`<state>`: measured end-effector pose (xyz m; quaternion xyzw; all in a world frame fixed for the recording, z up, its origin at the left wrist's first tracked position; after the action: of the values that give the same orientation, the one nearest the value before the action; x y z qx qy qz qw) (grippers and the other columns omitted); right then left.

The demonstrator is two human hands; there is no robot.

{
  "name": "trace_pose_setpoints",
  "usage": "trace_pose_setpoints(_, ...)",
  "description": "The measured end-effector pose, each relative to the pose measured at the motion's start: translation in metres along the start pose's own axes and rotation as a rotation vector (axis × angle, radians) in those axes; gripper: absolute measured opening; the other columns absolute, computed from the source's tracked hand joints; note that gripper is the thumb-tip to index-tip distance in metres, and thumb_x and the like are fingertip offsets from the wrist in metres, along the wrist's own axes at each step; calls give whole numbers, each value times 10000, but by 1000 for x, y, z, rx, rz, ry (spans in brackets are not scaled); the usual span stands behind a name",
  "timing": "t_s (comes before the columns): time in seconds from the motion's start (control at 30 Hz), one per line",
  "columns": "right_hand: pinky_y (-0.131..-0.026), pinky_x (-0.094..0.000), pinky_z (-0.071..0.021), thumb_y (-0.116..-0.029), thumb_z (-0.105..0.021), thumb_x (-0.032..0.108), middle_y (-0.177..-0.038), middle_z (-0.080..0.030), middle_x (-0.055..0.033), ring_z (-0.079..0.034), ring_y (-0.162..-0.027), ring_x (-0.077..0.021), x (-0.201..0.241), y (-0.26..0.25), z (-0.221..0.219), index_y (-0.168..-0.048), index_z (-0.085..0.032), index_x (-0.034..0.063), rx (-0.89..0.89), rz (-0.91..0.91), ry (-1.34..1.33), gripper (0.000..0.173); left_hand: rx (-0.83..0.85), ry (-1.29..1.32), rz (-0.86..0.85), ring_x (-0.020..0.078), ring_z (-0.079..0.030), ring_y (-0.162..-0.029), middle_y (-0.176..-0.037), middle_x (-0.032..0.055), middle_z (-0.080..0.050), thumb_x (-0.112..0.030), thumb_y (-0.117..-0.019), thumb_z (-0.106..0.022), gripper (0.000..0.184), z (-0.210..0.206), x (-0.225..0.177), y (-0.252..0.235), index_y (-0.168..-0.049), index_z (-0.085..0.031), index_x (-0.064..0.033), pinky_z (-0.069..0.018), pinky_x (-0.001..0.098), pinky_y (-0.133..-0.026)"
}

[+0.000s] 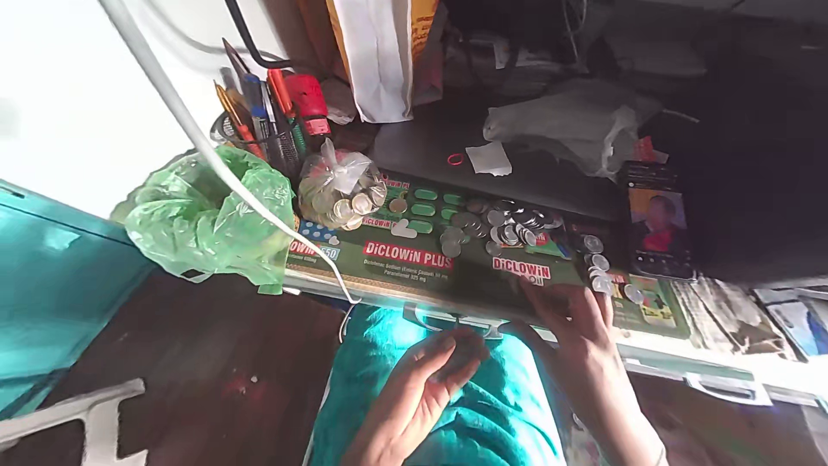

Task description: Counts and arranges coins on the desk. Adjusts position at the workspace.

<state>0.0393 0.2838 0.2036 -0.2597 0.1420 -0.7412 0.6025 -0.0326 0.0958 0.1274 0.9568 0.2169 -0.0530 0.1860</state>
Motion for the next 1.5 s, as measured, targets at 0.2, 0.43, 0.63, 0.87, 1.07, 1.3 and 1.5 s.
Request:
trace_pose_setpoints(0.2, -858, -302, -408, -1011, -637, 165, -985, -629, -52, -548, -924, -181, 9, 17, -13, -1105, -731, 146, -174, 255, -113, 134, 14, -19, 18, 261, -701, -1135, -1219, 172, -704, -3, -1041, -432, 297, -8, 2, -3, -1225, -662, 31, -562, 346, -1009)
trace_pose_setpoints(0.43, -859, -298, -402, -995, -660, 226, -943, -639, 13, -561, -904, -131, 38, 16, -20, -1026, -713, 193, -62, 367, -325, 70, 115, 1, -65, 199, -711, -1094, -1222, 143, -711, -116, -1038, -544, 288, -5, -2, -1, -1272, -672, -6, -574, 297, -958)
trace_pose_setpoints(0.63, -806, -415, -430, -1018, -599, 336, -950, -688, -92, -602, -881, -252, 46, -38, -21, -1110, -771, 160, -8, 295, -197, 262, -63, 32, -119, 230, -730, -1070, -1187, 152, -724, 0, -1059, -384, 333, -6, -12, 11, -1260, -649, 18, -594, 324, -952)
trace_pose_setpoints(0.87, -794, -527, -459, -950, -518, 649, -1112, -704, -181, -620, -963, -385, 48, -53, -36, -1198, -773, 136, 80, 216, 32, 624, -9, 81, -89, 269, -686, -1175, -1269, 185, -686, 8, -1050, -421, 326, 5, -13, 19, -1303, -623, 42, -542, 347, -1042)
trace_pose_setpoints(1.07, -815, -342, -409, -980, -686, 214, -929, -668, -64, -569, -883, -208, 48, -20, -34, -1061, -789, 147, -63, 326, -151, 147, -64, 5, -122, 239, -710, -1121, -1219, 154, -710, 65, -1031, -391, 345, 2, -21, 14, -1282, -626, 33, -561, 334, -1014)
trace_pose_setpoints(1.3, -860, -312, -406, -1002, -654, 219, -975, -662, -5, -564, -926, -156, 61, -8, -34, -1054, -746, 168, 40, 454, -326, 118, 21, -9, -146, 186, -724, -1054, -1177, 127, -725, -13, -1041, -483, 294, 1, -23, 11, -1274, -662, -1, -579, 304, -962)
trace_pose_setpoints(1.5, -818, -451, -465, -1011, -614, 382, -1028, -702, -112, -614, -932, -277, 44, -66, -28, -1151, -785, 153, 68, 278, -210, 318, -13, 27, -151, 255, -718, -1107, -1201, 165, -721, 26, -1036, -450, 308, -2, -24, 15, -1273, -647, 28, -569, 343, -1004)
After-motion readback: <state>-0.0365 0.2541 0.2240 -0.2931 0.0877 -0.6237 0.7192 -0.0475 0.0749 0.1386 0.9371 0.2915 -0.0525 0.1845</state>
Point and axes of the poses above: each hand's wrist, its own y-axis away from the middle knuckle, its own z-axis out of the back of the hand, x = y × z, the point moved 3 cm from there along -y, towards the middle knuckle
